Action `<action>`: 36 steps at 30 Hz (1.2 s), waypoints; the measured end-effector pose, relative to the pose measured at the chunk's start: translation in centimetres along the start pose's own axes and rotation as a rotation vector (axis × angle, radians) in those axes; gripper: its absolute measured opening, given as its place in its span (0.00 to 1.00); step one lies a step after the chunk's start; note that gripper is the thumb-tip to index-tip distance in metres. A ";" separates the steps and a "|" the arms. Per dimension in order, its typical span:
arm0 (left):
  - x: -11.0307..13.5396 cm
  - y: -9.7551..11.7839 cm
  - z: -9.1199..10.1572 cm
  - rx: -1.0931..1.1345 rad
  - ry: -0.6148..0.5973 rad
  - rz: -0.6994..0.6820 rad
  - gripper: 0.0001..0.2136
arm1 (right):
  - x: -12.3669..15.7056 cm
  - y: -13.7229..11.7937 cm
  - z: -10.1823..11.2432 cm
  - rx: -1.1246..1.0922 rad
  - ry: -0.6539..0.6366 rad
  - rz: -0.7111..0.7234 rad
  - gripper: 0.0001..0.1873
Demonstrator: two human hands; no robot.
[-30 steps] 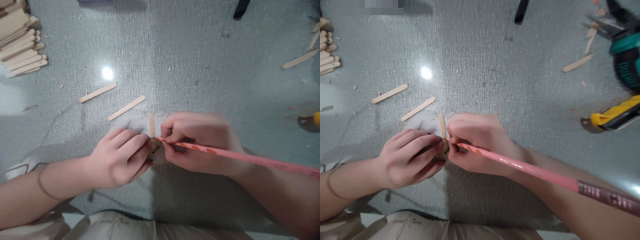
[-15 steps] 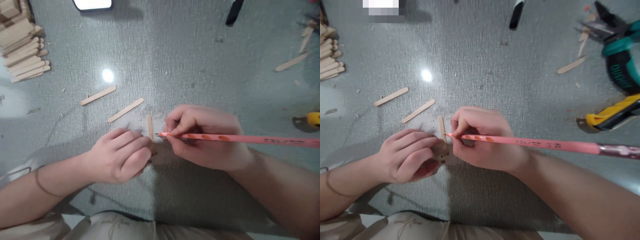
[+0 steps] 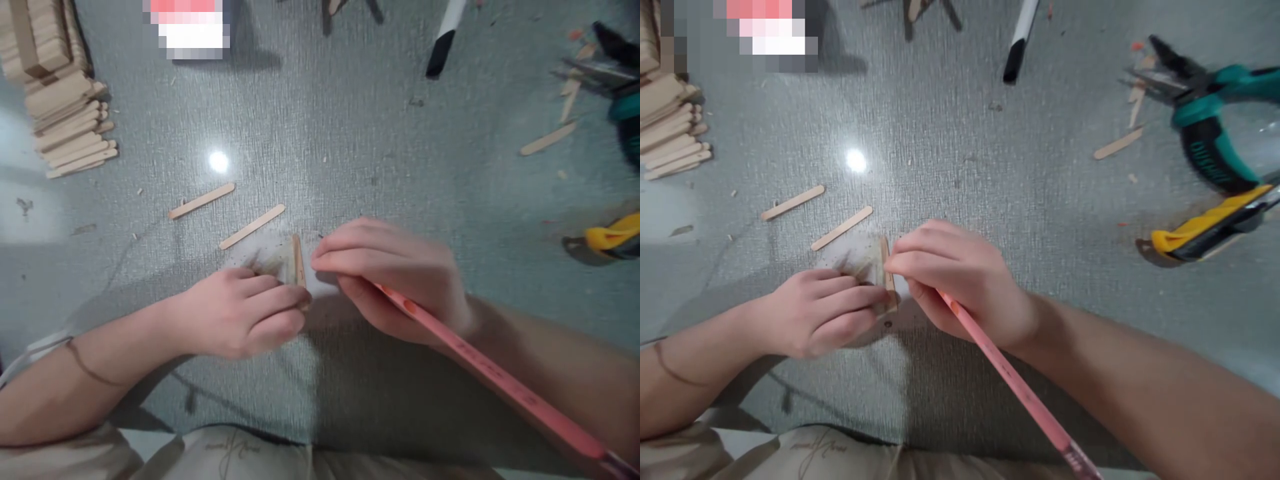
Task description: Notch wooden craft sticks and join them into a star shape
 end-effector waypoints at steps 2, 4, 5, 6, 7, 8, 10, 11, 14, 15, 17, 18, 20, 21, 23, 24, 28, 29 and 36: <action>0.0 -0.3 -0.3 -0.027 -0.046 0.000 0.06 | 0.0 0.1 0.1 -0.003 0.013 -0.002 0.13; 0.0 -0.5 -0.1 -0.055 -0.029 -0.003 0.06 | 0.1 0.3 0.0 -0.001 0.014 -0.014 0.13; 0.0 -0.7 0.2 -0.070 0.001 0.006 0.04 | 0.2 0.3 0.0 -0.002 0.020 -0.016 0.13; 0.1 -1.0 0.5 -0.093 0.036 0.031 0.02 | 0.2 0.3 0.1 -0.004 0.027 -0.015 0.13; 0.2 -1.5 0.9 -0.121 0.072 0.075 0.03 | 0.3 0.3 0.1 0.003 0.030 -0.011 0.13; 0.3 -2.0 1.2 -0.153 0.107 0.134 0.08 | 0.4 0.3 0.0 0.022 0.027 -0.003 0.13; 0.8 -3.2 1.5 -0.202 0.134 0.259 0.17 | 0.6 -0.1 -0.2 0.098 0.007 0.044 0.11; 1.0 -3.5 1.4 -0.213 0.123 0.302 0.20 | 0.7 -0.3 -0.4 0.144 -0.017 0.075 0.10; 1.3 -3.7 0.7 -0.235 0.057 0.338 0.20 | 1.0 -0.6 -1.4 0.236 -0.112 0.141 0.10; 1.3 -3.6 0.5 -0.245 0.041 0.332 0.18 | 1.1 -0.5 -1.8 0.244 -0.144 0.142 0.10; 1.3 -3.4 0.3 -0.259 0.030 0.319 0.17 | 1.3 -0.3 -2.3 0.238 -0.184 0.133 0.10; 1.4 -3.3 0.3 -0.259 0.026 0.319 0.17 | 1.3 -0.3 -2.4 0.228 -0.189 0.133 0.10; 1.4 -3.3 0.1 -0.244 0.014 0.328 0.18 | 1.3 -0.2 -2.4 0.207 -0.180 0.136 0.10; 1.4 -3.3 0.0 -0.236 0.009 0.336 0.18 | 1.3 -0.2 -2.3 0.201 -0.172 0.137 0.10; 1.4 -3.4 -0.1 -0.219 0.003 0.349 0.18 | 1.3 -0.1 -2.1 0.201 -0.160 0.127 0.10; 1.4 -3.4 -0.1 -0.209 0.004 0.352 0.18 | 1.3 -0.1 -2.1 0.202 -0.158 0.117 0.10; 1.4 -3.3 -0.2 -0.155 0.018 0.346 0.17 | 1.2 -0.1 -1.9 0.222 -0.163 0.109 0.11; 1.4 -3.3 -0.2 -0.143 0.019 0.346 0.17 | 1.2 -0.1 -2.0 0.233 -0.169 0.114 0.11; 1.3 -3.4 -0.4 -0.108 0.028 0.338 0.18 | 1.3 -0.1 -2.1 0.241 -0.178 0.123 0.11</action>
Point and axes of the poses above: each hand's wrist, its own x-axis away from the middle knuckle, its own z-axis out of the back of the hand, y = z × x, the point moved 9 cm from there along -x, towards the middle knuckle, and after that the axes turned 10 degrees about y, right-handed, at the moved point
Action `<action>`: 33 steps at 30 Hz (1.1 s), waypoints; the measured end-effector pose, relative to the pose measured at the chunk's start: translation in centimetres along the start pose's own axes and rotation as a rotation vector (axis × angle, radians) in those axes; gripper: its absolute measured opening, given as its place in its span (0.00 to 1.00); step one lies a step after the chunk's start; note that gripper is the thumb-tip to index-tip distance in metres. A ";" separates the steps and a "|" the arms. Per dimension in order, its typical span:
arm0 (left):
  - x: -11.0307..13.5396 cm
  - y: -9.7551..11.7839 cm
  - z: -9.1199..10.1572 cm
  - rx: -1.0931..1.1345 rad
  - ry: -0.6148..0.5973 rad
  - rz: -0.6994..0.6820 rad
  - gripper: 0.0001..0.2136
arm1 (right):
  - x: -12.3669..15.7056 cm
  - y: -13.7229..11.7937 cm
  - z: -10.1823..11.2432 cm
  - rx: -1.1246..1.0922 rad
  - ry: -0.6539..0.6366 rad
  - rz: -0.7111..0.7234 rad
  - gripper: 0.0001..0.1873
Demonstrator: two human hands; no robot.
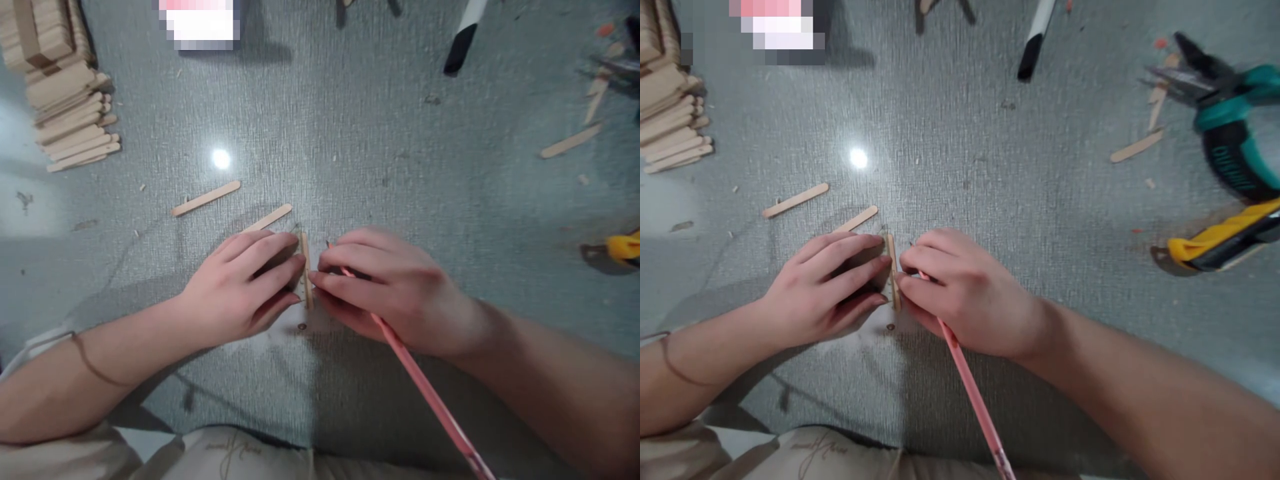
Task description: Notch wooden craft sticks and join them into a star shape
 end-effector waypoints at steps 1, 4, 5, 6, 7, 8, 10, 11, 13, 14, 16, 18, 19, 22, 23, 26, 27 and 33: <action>-0.1 0.1 0.0 0.009 0.006 -0.007 0.18 | 0.0 0.0 0.0 -0.009 0.003 0.004 0.11; -0.2 0.2 0.1 0.034 0.020 -0.019 0.18 | -0.1 0.0 0.0 -0.022 0.012 0.008 0.12; -0.2 0.2 0.1 0.039 0.023 -0.019 0.18 | -0.1 0.0 0.0 -0.022 0.015 0.006 0.13; -0.3 0.2 0.1 0.042 0.024 -0.018 0.19 | -0.1 0.1 0.0 -0.022 0.016 0.004 0.13; -0.3 0.3 0.1 0.041 0.025 -0.015 0.19 | -0.1 0.1 0.0 -0.021 0.020 0.002 0.13; -0.3 0.3 0.1 0.039 0.027 -0.012 0.20 | 0.0 0.1 0.0 -0.022 0.020 0.003 0.13; -0.3 0.3 0.1 0.031 0.029 -0.004 0.19 | 0.0 0.1 0.0 -0.023 0.020 0.000 0.13; -0.3 0.3 0.1 0.030 0.031 0.001 0.19 | 0.1 0.2 0.0 -0.023 0.021 -0.002 0.13; -0.4 0.4 0.1 0.033 0.034 0.006 0.19 | 0.1 0.2 0.0 -0.027 0.023 -0.004 0.13; -0.4 0.3 0.1 0.034 0.033 0.007 0.18 | 0.1 0.2 0.0 -0.030 0.025 -0.005 0.13; -0.4 0.3 0.1 0.033 0.030 0.008 0.18 | 0.0 0.2 0.0 -0.036 0.025 -0.005 0.12; -0.3 0.3 0.1 0.033 0.028 0.008 0.18 | -0.1 0.1 0.3 -0.059 0.051 -0.009 0.09; -0.3 0.3 0.1 0.034 0.030 0.008 0.18 | -0.2 0.1 0.6 -0.089 0.079 -0.016 0.07; -0.4 0.3 0.2 0.029 0.045 0.006 0.19 | -0.3 0.6 1.9 -0.240 0.166 -0.108 0.06; -0.4 0.3 0.2 0.025 0.045 0.002 0.19 | -0.2 1.0 2.1 -0.295 0.183 -0.166 0.08; -0.5 0.5 0.2 0.018 0.036 -0.013 0.19 | 0.2 2.4 2.3 -0.412 0.230 -0.345 0.11; -0.5 0.5 0.2 0.018 0.034 -0.012 0.19 | 0.3 2.7 2.3 -0.431 0.245 -0.371 0.10; -0.3 0.3 0.1 0.022 0.021 0.015 0.18 | 0.0 2.1 1.3 -0.461 0.199 -0.341 0.12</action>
Point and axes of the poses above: each hand's wrist, its own x-axis away from the middle knuckle, its own z-axis out of the back of the hand, y = z × x, the point moved 9 cm from there along -x, towards the middle knuckle, and after that the axes turned 10 degrees about y, right-handed, at the moved point
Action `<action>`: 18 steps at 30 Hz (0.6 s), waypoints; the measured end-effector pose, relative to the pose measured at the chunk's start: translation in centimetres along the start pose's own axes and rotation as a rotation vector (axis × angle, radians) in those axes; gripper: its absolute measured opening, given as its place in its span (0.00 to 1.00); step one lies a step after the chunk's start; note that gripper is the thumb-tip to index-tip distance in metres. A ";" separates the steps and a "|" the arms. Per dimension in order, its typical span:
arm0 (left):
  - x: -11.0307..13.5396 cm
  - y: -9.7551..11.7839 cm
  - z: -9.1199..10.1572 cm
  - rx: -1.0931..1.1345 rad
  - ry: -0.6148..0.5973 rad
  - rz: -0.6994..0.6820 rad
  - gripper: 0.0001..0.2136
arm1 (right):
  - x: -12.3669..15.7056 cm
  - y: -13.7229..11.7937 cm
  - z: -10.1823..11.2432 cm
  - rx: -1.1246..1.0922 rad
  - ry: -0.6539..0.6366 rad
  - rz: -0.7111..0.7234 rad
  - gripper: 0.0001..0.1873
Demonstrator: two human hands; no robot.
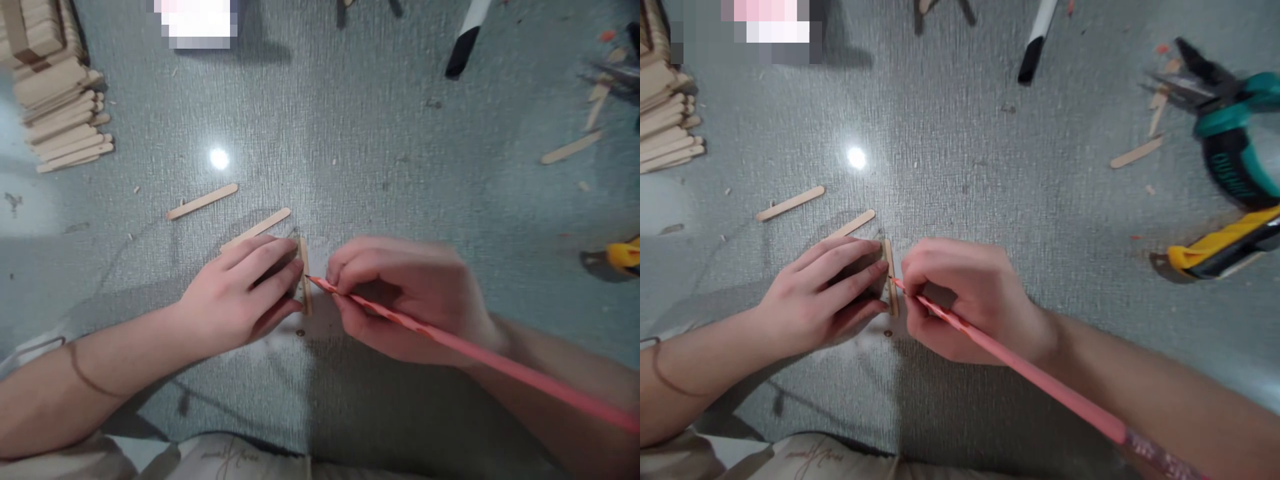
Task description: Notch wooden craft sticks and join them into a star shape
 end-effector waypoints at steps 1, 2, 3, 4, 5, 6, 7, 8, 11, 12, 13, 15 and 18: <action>0.0 0.0 0.0 0.001 -0.001 0.001 0.17 | 0.0 0.0 0.0 0.012 0.007 -0.003 0.12; 0.0 0.0 0.0 0.001 -0.003 0.000 0.17 | 0.0 0.0 0.1 0.025 0.013 -0.008 0.13; 0.0 0.0 0.0 0.002 -0.002 -0.003 0.17 | 0.0 0.0 0.2 0.037 0.019 -0.007 0.13; 0.0 0.0 0.0 0.003 -0.004 -0.006 0.17 | 0.0 -0.1 0.2 0.049 0.020 -0.004 0.13; 0.0 0.0 -0.1 0.002 -0.005 -0.006 0.17 | 0.0 -0.1 0.2 0.061 0.018 0.003 0.13; -0.1 0.0 -0.1 0.003 -0.004 -0.006 0.17 | 0.0 -0.2 0.1 0.074 0.012 0.011 0.13; -0.1 0.0 -0.1 0.003 -0.002 -0.004 0.17 | 0.0 -0.2 0.1 0.085 0.006 0.019 0.14; -0.1 0.0 -0.1 0.003 0.000 -0.004 0.17 | 0.0 -0.2 0.0 0.094 0.002 0.023 0.14; -0.2 0.0 0.0 0.005 0.005 -0.008 0.17 | -0.1 0.0 0.0 0.116 -0.005 0.002 0.14; -0.2 0.1 0.0 0.004 0.007 -0.011 0.17 | -0.1 0.0 0.1 0.123 -0.009 -0.006 0.14; -0.2 0.1 0.1 0.003 0.009 -0.011 0.16 | -0.1 0.0 0.1 0.128 -0.012 -0.008 0.14; -0.2 0.0 0.0 -0.002 0.004 -0.009 0.16 | -0.1 -0.1 0.0 0.140 -0.019 -0.008 0.14; -0.3 0.0 0.0 -0.003 -0.002 -0.013 0.16 | -0.1 -0.2 0.0 0.155 -0.020 -0.012 0.14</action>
Point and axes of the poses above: each hand's wrist, its own x-axis away from the middle knuckle, its own z-axis out of the back of the hand, y = z × x, the point moved 9 cm from there along -x, towards the middle knuckle, and after that the axes turned 10 degrees about y, right-handed, at the moved point
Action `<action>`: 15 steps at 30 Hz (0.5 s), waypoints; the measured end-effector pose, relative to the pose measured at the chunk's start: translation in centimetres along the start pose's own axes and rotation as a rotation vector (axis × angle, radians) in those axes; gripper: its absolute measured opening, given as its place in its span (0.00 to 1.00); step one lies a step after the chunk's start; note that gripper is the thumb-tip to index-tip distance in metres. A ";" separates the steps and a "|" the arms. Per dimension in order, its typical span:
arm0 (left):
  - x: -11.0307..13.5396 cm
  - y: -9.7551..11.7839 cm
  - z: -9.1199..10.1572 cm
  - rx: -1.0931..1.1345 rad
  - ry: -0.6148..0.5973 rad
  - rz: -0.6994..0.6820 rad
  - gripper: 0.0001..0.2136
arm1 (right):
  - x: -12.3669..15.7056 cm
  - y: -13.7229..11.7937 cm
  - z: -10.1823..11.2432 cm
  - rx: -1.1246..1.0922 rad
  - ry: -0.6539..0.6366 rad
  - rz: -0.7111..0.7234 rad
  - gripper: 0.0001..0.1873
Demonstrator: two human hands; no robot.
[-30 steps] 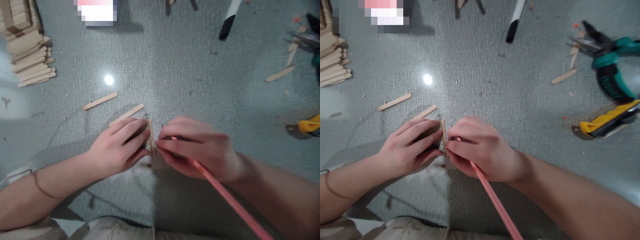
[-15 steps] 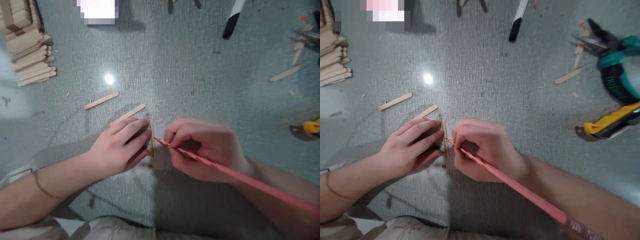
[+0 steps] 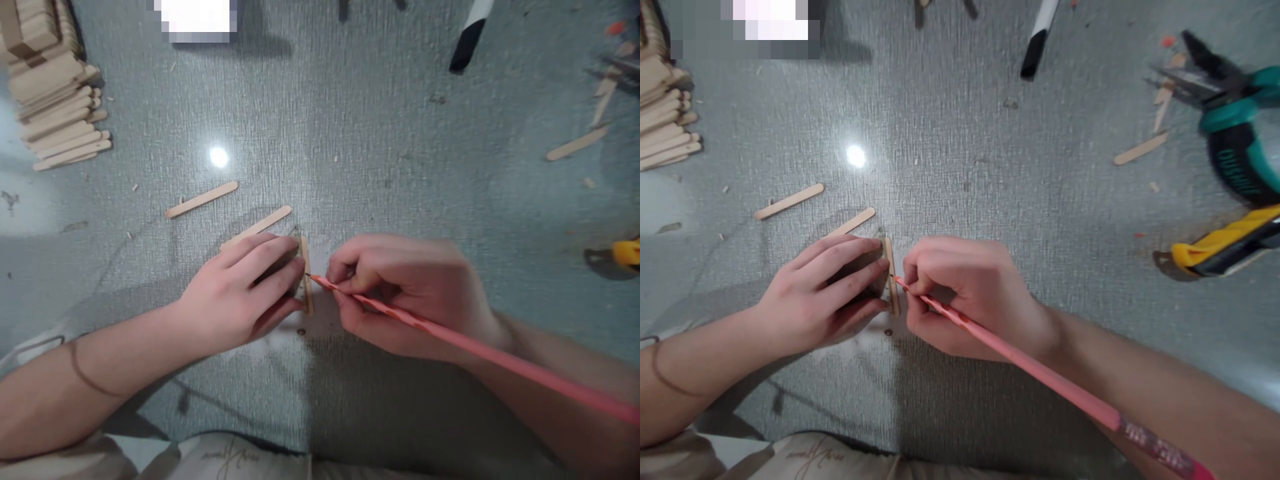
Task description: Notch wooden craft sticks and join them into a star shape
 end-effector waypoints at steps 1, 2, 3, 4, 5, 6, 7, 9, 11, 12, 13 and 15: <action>0.0 0.0 0.0 -0.002 -0.003 0.000 0.16 | 0.0 0.0 0.0 0.002 0.002 -0.003 0.14; 0.0 0.0 0.0 -0.004 -0.003 -0.003 0.16 | 0.0 0.0 0.0 -0.001 0.007 -0.006 0.14; 0.0 0.1 0.0 -0.005 -0.003 -0.006 0.17 | 0.0 0.0 0.1 -0.010 0.013 -0.009 0.14; 0.0 0.1 0.0 -0.008 -0.005 -0.008 0.17 | 0.0 0.1 0.2 -0.021 0.022 -0.012 0.14; 0.0 0.1 0.0 -0.011 -0.006 -0.009 0.17 | 0.0 0.1 0.2 -0.029 0.026 -0.014 0.14; -0.1 0.1 0.0 -0.012 -0.006 -0.009 0.17 | 0.0 0.1 0.3 -0.035 0.031 -0.011 0.14; -0.1 0.1 0.0 -0.014 -0.005 -0.008 0.17 | 0.0 0.1 0.3 -0.036 0.033 -0.006 0.14; -0.1 0.1 0.1 -0.022 -0.003 -0.010 0.16 | 0.1 0.0 0.3 -0.024 0.031 0.010 0.14; -0.1 0.2 0.1 -0.019 -0.001 -0.017 0.16 | 0.1 0.0 0.2 -0.014 0.028 0.013 0.14; -0.1 0.2 0.1 -0.014 0.000 -0.020 0.16 | 0.2 0.1 0.2 -0.011 0.027 0.010 0.14; -0.1 0.1 0.1 -0.010 -0.002 -0.016 0.16 | 0.2 0.1 0.2 -0.009 0.025 0.006 0.14; 0.0 0.0 0.0 -0.004 -0.005 -0.002 0.16 | 0.2 0.2 0.2 -0.001 0.019 -0.005 0.13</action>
Point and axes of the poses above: each hand's wrist, its own x-axis away from the middle knuckle, its own z-axis out of the back of the hand, y = z × x, the point moved 9 cm from there along -x, towards the middle knuckle, and after that the axes turned 10 degrees about y, right-handed, at the moved point
